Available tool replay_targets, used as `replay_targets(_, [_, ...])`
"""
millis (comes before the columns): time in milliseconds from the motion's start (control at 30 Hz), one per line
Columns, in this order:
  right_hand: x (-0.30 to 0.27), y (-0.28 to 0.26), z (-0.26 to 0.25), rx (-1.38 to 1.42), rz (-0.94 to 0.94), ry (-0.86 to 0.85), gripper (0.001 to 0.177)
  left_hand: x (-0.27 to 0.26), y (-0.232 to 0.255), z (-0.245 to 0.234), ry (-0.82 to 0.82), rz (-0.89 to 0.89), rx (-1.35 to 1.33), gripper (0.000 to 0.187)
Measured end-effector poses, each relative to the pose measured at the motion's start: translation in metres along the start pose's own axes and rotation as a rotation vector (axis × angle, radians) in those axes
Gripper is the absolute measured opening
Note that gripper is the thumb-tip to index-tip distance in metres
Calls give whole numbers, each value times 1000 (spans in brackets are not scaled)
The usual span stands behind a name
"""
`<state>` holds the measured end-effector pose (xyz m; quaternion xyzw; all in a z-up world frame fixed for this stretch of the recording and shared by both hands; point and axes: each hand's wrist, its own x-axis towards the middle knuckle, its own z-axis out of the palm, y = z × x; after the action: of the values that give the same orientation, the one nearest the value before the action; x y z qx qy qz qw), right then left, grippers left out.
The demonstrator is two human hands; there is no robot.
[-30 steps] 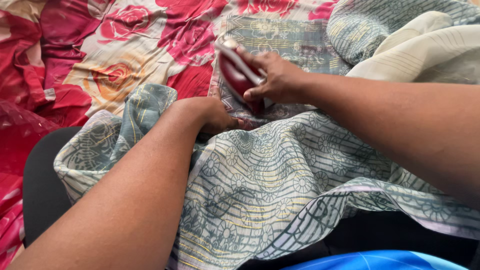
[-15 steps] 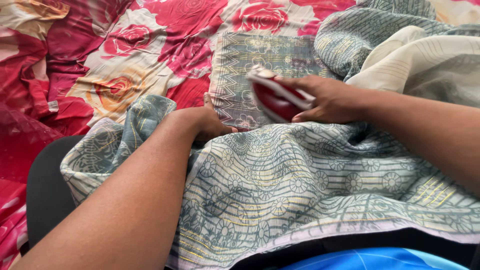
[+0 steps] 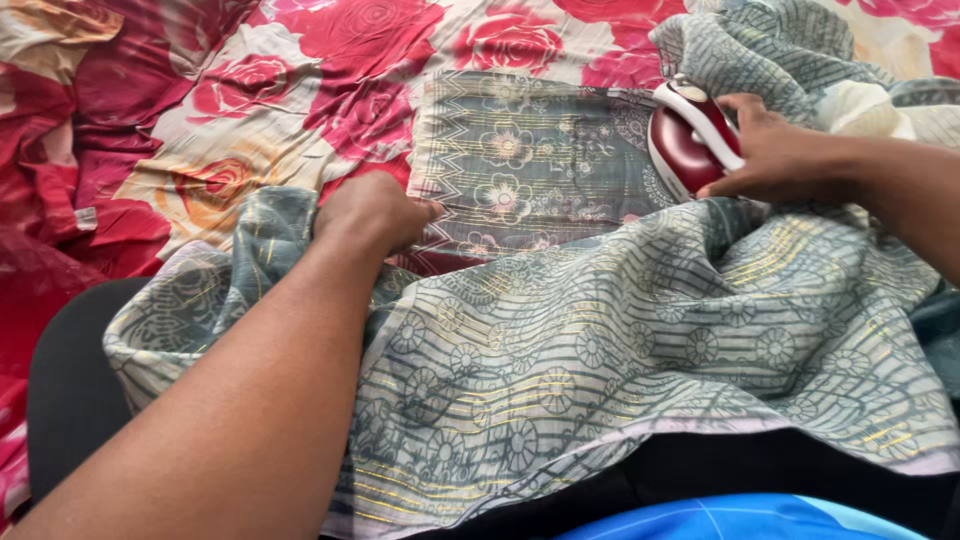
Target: The person irons a patterned fabric using a red electric iron. They hold the fabric with their left hand while moving the iron with their right hand, smoothing out wrinkles on the material spread across their lap.
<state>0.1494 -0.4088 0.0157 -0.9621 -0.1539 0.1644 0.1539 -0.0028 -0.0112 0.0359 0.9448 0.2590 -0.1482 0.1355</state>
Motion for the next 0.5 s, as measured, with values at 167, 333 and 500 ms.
replay_targets(167, [12, -15, 6, 111, 233, -37, 124, -1, 3, -2, 79, -94, -77, 72])
replay_targets(333, [16, -10, 22, 113, 175, 63, 132, 14, 0, 15, -188, -99, -84, 57])
replay_targets(500, [29, 3, 19, 90, 62, 15, 131, 68, -7, 72, -455, -154, -423, 40])
